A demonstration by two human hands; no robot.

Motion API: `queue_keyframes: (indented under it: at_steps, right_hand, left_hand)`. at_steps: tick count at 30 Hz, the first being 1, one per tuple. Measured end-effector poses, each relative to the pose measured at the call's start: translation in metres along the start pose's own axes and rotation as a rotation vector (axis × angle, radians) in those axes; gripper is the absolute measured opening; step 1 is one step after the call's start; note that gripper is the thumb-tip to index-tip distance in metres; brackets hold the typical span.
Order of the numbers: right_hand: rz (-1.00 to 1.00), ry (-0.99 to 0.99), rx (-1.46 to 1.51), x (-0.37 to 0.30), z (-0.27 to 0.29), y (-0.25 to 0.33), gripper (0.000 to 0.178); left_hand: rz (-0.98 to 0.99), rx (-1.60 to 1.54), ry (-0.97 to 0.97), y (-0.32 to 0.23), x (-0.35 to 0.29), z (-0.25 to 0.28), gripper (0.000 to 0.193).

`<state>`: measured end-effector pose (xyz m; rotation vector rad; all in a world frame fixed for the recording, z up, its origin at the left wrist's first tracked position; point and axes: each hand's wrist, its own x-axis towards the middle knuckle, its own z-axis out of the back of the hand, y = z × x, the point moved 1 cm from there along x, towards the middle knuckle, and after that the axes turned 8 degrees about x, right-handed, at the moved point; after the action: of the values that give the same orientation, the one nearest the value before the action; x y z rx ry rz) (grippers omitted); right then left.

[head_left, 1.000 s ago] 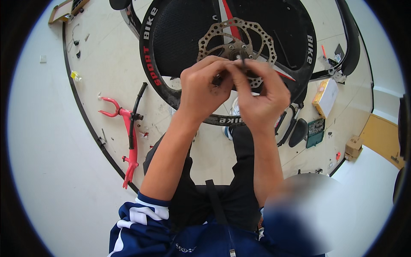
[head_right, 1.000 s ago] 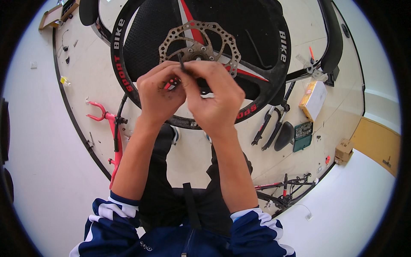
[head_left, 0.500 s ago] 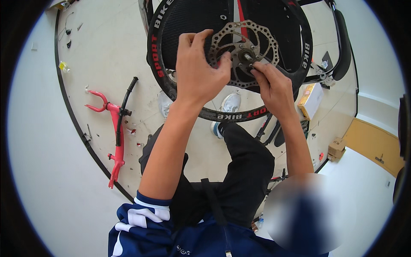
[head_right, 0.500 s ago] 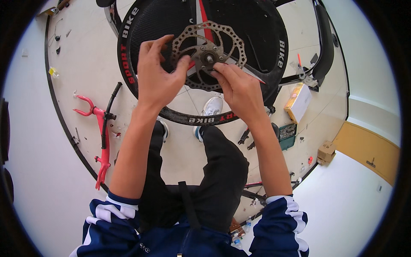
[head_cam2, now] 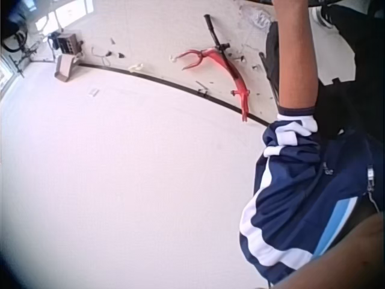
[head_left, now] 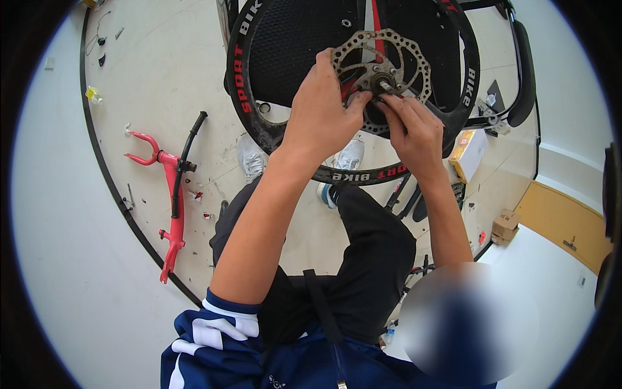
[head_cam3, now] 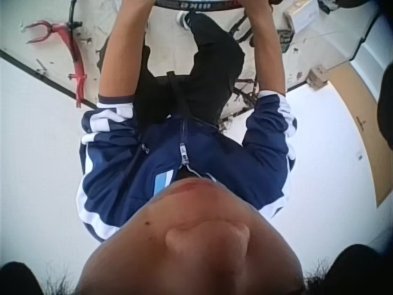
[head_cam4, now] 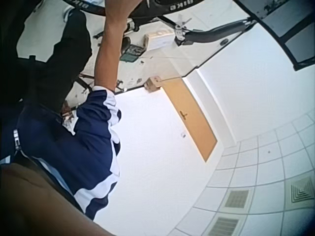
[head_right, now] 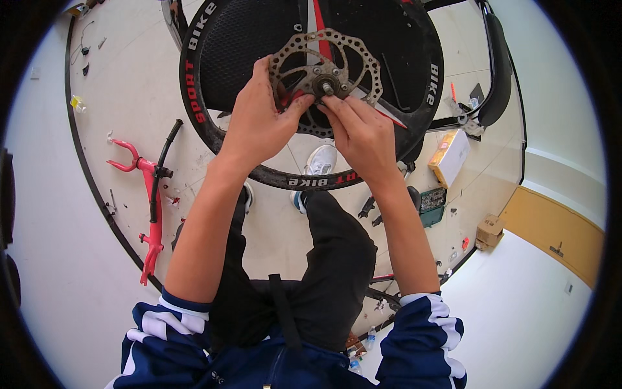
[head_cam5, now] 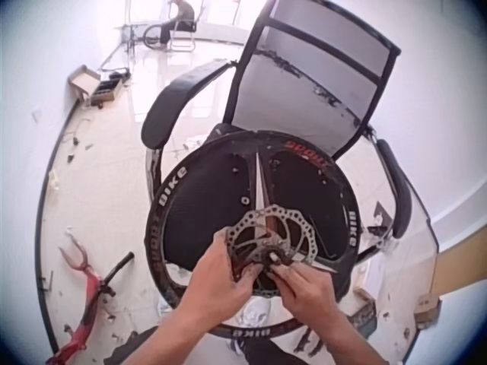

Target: The person installs a disc brake rotor onto a bicycle wheel hub, aligning the rotor and inserting multiple bolts by hand. They tighten each bolt and then place the assembled wheel on the floor.

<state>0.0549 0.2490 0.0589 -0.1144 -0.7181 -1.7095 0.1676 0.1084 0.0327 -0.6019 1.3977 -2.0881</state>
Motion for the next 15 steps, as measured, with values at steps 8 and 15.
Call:
queue_keyframes:
  at_steps: [8,15]
  right_hand:
    - [0.177,0.119,-0.074,0.008,0.013,-0.008,0.027]
    - [0.441,0.289,-0.191,0.031,0.028,-0.014,0.026]
  left_hand:
    - [-0.003,-0.014,0.038,0.003,0.001,-0.002,0.07]
    - [0.032,-0.044,0.062,0.0,0.002,-0.003,0.072]
